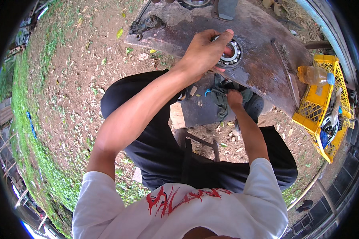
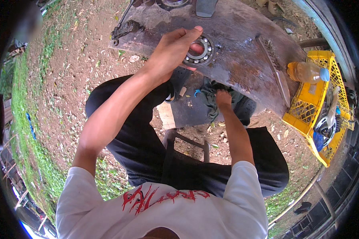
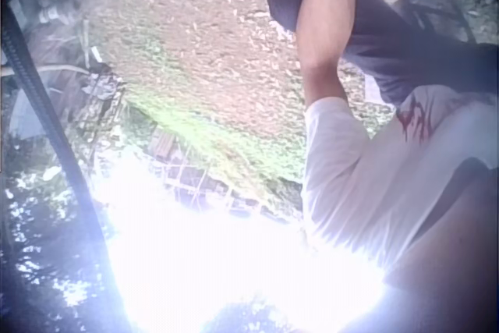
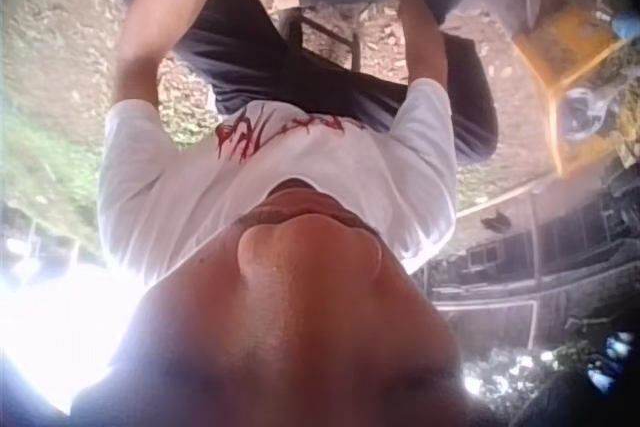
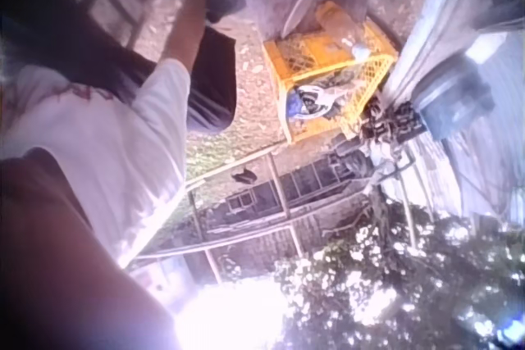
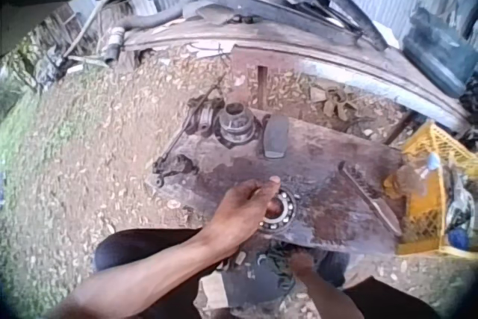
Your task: The person cleans a ball bearing by scraping debris from the inner and outer rings with a metal tool and then wiping the entire component with a green cloth.
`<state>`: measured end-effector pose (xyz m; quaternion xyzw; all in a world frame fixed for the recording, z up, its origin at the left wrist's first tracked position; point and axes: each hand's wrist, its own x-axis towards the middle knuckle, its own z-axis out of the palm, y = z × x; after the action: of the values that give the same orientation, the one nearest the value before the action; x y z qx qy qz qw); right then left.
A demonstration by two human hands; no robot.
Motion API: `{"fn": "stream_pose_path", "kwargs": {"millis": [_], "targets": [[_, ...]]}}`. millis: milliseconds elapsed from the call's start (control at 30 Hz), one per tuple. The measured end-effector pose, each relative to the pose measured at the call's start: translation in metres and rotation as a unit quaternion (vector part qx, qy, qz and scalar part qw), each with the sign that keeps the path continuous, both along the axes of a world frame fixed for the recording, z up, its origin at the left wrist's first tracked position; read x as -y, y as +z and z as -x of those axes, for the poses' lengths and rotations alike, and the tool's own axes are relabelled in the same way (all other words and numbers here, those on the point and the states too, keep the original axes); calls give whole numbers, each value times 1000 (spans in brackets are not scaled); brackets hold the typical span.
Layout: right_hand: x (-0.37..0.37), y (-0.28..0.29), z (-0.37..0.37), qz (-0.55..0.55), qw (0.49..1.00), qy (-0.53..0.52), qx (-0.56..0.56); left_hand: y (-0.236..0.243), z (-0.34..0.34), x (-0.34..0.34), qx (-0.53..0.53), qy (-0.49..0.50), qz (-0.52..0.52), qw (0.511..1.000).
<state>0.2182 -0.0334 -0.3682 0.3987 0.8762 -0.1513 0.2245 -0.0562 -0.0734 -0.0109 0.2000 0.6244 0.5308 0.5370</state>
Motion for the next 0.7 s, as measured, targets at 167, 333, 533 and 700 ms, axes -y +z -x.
{"fn": "stream_pose_path", "kwargs": {"millis": [167,333,533,700], "targets": [[-18,71,-10,75,991,-109,22,4,-6,2,-37,-25,-17,999],[-34,165,-34,31,936,-299,-182,9,-21,4,-50,-25,-44,997],[-16,188,-71,149,967,-187,-92,20,-53,-4,35,-11,-63,997],[3,217,-82,221,870,-261,-355,30,-70,-10,74,-8,-55,996]]}}
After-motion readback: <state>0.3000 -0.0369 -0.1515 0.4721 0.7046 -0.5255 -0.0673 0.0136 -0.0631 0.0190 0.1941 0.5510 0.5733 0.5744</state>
